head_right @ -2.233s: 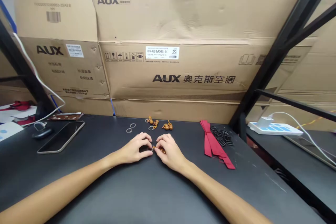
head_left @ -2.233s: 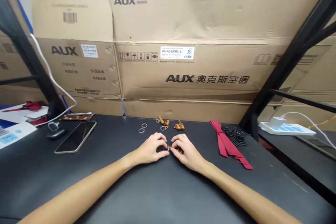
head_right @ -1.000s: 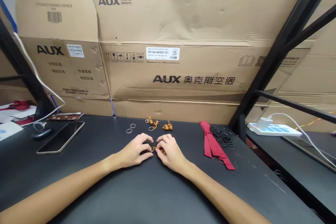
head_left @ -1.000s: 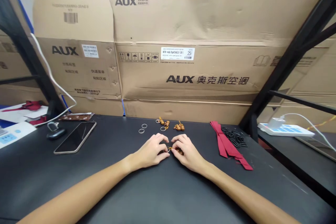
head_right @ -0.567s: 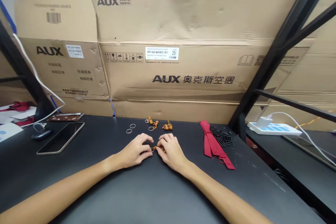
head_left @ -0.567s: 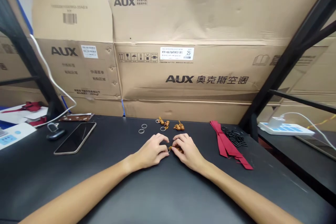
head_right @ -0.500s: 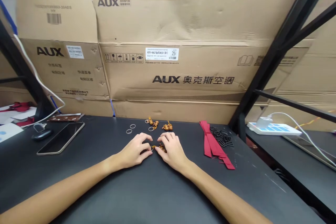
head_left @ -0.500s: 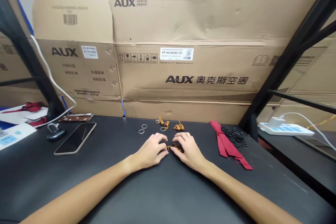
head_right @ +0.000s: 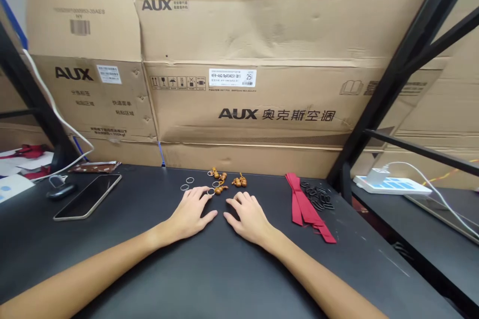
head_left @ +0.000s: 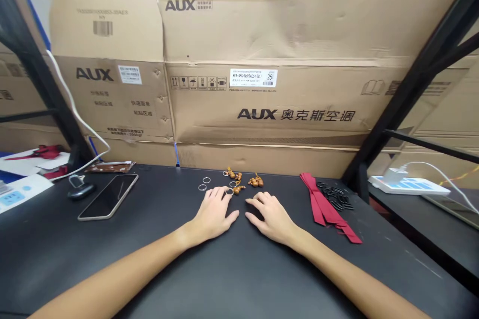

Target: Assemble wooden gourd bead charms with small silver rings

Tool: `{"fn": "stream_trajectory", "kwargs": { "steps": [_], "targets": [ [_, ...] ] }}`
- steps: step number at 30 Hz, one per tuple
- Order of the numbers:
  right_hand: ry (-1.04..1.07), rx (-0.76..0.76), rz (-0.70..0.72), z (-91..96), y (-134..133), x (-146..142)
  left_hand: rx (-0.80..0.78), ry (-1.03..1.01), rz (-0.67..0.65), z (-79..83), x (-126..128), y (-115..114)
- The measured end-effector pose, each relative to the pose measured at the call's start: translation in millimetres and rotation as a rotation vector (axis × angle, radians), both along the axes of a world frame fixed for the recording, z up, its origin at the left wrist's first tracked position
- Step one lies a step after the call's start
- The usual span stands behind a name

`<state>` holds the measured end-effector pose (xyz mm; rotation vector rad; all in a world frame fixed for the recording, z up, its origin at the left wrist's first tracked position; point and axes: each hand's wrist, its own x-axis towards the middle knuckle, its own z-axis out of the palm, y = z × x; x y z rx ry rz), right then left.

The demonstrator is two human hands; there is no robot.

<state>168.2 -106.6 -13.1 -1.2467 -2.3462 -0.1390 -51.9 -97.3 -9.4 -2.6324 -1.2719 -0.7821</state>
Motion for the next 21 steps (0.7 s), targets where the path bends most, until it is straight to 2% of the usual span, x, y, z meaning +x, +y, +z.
{"fn": "stream_trajectory", "kwargs": {
  "steps": [2, 4, 13, 21],
  "targets": [
    [0.002, -0.042, 0.009, -0.7, 1, 2, -0.013, 0.019, 0.060, -3.6, 0, 2],
    [0.014, -0.086, 0.032, -2.3, 2, 4, -0.045, 0.035, 0.057, -4.6, 0, 4],
    [0.011, -0.235, 0.080, -6.6, 7, 10, -0.314, 0.189, -0.207, 9.0, -15, 10],
    [-0.002, -0.238, 0.103, -7.3, 10, 11, -0.296, 0.194, -0.181, 11.4, -15, 8]
  ]
}}
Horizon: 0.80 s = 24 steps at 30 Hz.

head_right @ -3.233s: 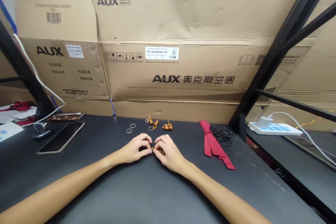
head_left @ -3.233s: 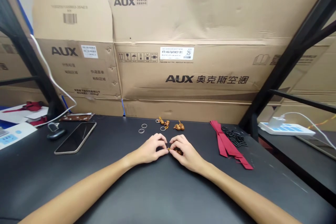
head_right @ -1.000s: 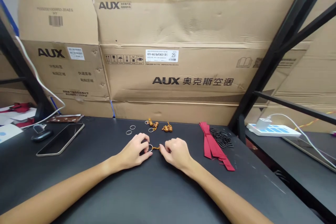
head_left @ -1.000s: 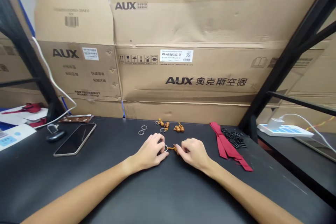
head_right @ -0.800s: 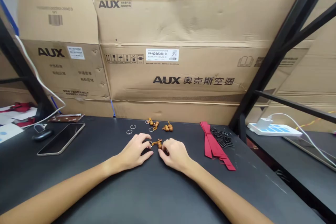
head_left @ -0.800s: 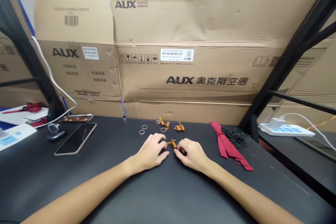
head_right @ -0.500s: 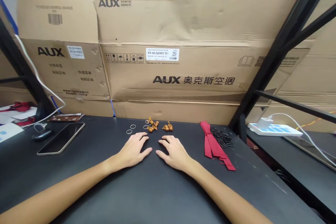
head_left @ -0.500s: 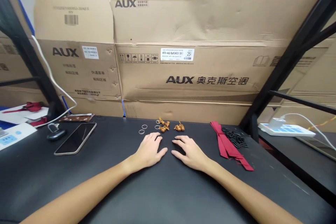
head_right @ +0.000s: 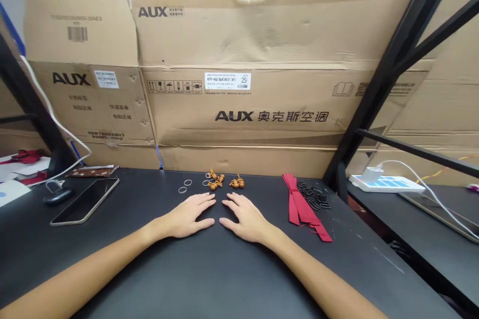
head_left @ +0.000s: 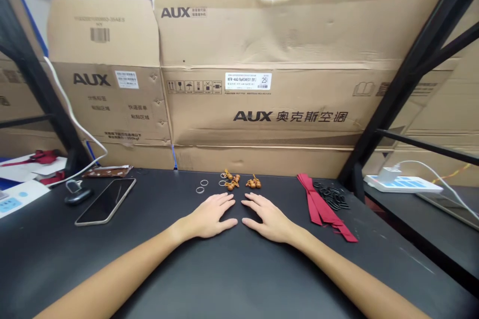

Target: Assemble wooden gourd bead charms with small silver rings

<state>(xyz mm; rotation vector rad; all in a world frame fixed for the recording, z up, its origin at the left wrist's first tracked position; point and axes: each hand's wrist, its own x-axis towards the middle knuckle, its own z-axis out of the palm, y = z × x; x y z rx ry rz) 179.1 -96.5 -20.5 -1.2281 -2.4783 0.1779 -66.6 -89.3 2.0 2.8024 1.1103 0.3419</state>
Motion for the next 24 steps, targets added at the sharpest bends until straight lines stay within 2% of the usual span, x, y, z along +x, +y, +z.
{"fn": "stream_trajectory", "kwargs": {
  "steps": [24],
  "targets": [
    [0.014, 0.031, 0.003, 0.9, -1.9, -0.2, 0.016, -0.062, -0.006, -3.8, -0.1, 0.3]
  ]
}}
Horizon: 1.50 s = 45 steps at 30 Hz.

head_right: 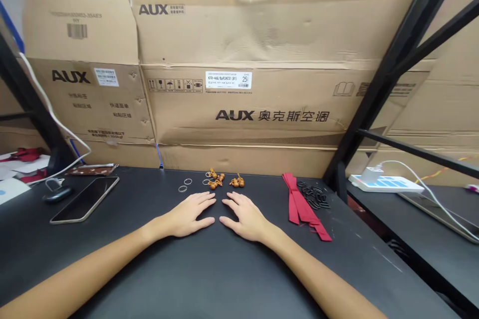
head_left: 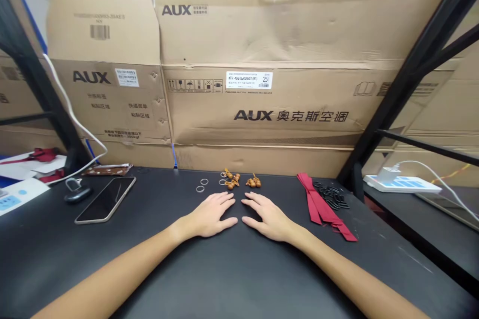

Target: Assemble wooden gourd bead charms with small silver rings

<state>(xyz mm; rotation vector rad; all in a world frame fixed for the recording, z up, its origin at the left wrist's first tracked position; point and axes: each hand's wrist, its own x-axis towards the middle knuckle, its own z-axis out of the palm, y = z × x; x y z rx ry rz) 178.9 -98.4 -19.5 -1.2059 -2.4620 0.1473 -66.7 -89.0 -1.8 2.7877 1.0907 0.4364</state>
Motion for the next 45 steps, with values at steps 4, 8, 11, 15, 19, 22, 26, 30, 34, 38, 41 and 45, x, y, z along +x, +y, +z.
{"fn": "stream_trajectory", "kwargs": {
  "steps": [4, 8, 11, 15, 19, 22, 26, 30, 34, 38, 41, 45],
  "targets": [
    [0.012, 0.031, -0.008, -0.8, 0, 0, 0.013, 0.001, -0.004, -0.7, 0, 0],
    [0.059, 0.136, -0.091, -1.3, 10, 4, 0.024, 0.020, 0.005, 0.2, 2, 0],
    [0.055, 0.190, -0.171, -2.7, 25, 9, 0.024, 0.030, 0.009, 1.9, 3, -1],
    [-0.016, 0.113, -0.243, -6.7, 41, 15, 0.025, 0.016, 0.012, 2.6, 4, -2],
    [-0.062, 0.038, -0.229, -7.6, 43, 15, 0.029, -0.010, 0.017, -0.4, 4, 0],
    [-0.025, 0.099, -0.215, -4.8, 38, 13, 0.033, -0.034, 0.019, -2.0, 4, 0],
    [0.060, 0.211, -0.158, -0.1, 27, 12, 0.078, -0.069, 0.032, -1.4, 6, -2],
    [0.109, 0.222, -0.147, 2.2, 16, 9, 0.219, -0.117, 0.218, -5.3, 8, 0],
    [0.065, 0.210, -0.140, 1.2, 12, 8, 0.253, -0.105, 0.470, -16.2, 6, 5],
    [0.048, 0.166, -0.091, -0.4, 15, 8, 0.188, -0.041, 0.404, -17.4, 6, 5],
    [0.098, 0.147, -0.037, 0.0, 16, 9, 0.153, -0.057, 0.154, -8.1, 7, 1],
    [0.145, 0.135, 0.002, 0.5, 15, 9, 0.076, -0.134, -0.091, 2.2, 8, -5]
  ]
}}
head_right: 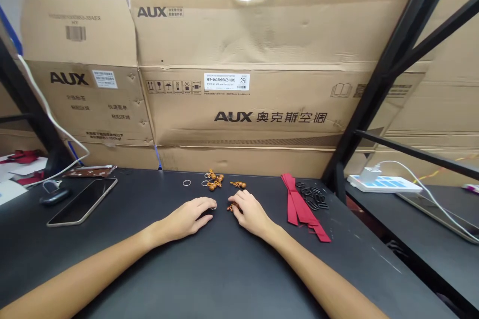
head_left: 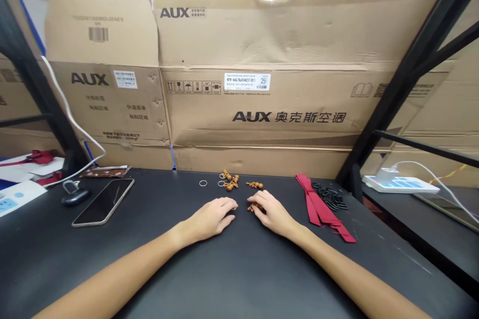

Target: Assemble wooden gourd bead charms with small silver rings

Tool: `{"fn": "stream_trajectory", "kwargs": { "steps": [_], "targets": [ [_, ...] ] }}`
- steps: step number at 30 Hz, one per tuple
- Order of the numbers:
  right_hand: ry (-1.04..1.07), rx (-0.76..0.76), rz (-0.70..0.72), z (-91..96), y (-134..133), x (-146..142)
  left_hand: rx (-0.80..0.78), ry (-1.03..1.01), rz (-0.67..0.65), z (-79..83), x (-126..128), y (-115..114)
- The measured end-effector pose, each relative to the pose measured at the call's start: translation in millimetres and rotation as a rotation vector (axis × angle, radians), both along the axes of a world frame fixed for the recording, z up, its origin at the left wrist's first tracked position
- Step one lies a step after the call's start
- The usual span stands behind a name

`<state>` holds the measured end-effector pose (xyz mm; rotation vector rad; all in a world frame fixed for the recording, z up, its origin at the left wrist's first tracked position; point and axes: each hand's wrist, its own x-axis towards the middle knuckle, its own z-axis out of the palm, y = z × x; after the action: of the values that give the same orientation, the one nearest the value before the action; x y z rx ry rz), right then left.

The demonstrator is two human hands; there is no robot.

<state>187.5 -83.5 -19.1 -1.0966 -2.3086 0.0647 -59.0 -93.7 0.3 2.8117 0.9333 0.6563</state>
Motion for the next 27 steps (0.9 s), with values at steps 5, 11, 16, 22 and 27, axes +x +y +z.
{"fn": "stream_trajectory", "kwargs": {
  "steps": [5, 11, 16, 22, 27],
  "targets": [
    [0.000, -0.019, 0.038, -0.3, -2.8, -3.1, 0.012, -0.048, 0.049, -1.7, -1.1, 4.0],
    [0.020, -0.048, 0.043, 3.7, -9.3, -9.0, 0.003, -0.014, -0.021, 0.2, -1.3, 2.6],
    [0.026, -0.057, 0.048, 2.5, -9.0, -10.1, 0.008, 0.057, -0.119, 5.2, -0.2, -1.4],
    [0.074, -0.060, 0.074, -2.5, -6.7, -8.7, 0.008, 0.004, -0.097, 0.1, 0.0, 1.1],
    [0.085, -0.063, 0.080, -2.8, -6.4, -8.9, 0.013, -0.053, -0.033, -2.0, 0.6, 2.9]
  ]
}}
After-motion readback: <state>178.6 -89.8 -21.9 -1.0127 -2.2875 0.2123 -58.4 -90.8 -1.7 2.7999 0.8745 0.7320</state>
